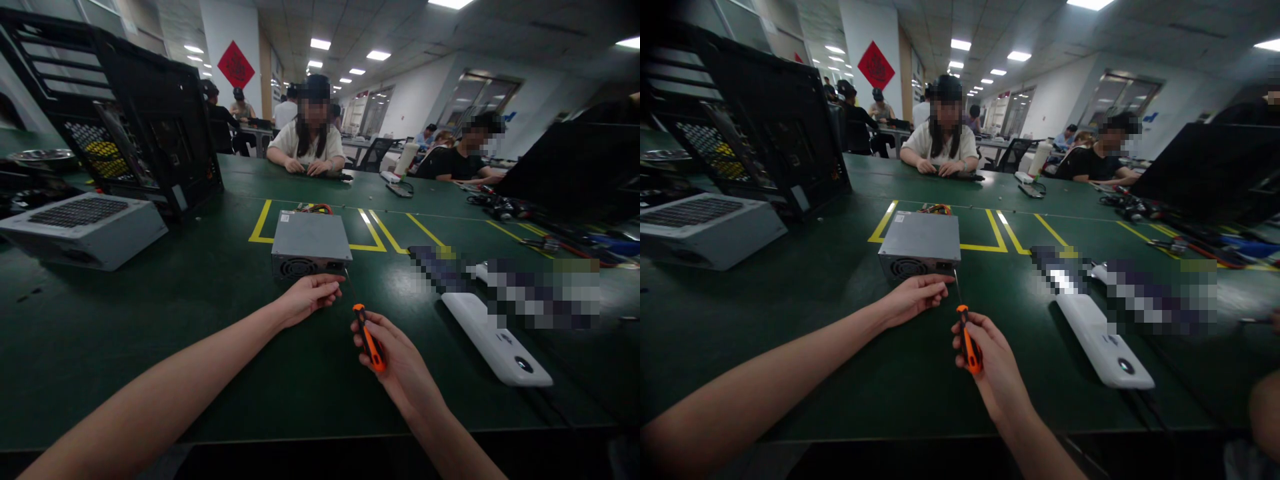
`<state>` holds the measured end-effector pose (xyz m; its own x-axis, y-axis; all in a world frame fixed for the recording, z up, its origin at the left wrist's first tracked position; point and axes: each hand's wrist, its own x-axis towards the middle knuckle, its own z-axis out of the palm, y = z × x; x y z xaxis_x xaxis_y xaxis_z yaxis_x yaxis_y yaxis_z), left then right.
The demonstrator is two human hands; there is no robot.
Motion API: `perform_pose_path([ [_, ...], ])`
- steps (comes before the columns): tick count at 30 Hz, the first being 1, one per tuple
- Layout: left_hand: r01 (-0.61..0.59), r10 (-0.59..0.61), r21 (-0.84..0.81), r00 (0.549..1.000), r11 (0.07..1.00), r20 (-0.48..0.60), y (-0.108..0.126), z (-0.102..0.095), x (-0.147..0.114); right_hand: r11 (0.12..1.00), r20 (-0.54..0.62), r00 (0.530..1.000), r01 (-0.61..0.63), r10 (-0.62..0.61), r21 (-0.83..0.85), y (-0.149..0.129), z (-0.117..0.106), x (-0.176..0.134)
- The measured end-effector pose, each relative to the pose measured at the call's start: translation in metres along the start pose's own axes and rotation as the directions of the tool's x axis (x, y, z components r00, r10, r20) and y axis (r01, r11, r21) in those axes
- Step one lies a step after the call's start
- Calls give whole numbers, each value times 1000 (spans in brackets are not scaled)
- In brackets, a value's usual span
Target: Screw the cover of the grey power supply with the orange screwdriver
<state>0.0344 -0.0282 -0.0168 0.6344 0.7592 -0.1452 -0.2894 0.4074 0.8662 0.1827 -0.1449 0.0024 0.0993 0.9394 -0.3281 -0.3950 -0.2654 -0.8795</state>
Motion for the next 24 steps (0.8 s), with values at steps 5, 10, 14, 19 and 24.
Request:
perform_pose_path([
  [5,-37,37,49,999,998,15,-1,-1,-1,988,-70,990,113,-120,-105,0,-1,0],
  [10,-98,96,189,995,977,19,-2,2,-2,809,-59,907,340,-416,-480,-7,-18,0],
  [14,-223,267,518,964,826,-11,-1,8,-10,309,122,649,509,-751,-803,-20,-24,-2],
  [19,-365,642,918,744,158,185,9,7,-27,-212,410,254,561,-876,-800,-34,-7,2],
  [24,-168,637,925,683,-340,358,24,-9,-29,-410,534,66,563,-843,-718,-43,7,19],
])
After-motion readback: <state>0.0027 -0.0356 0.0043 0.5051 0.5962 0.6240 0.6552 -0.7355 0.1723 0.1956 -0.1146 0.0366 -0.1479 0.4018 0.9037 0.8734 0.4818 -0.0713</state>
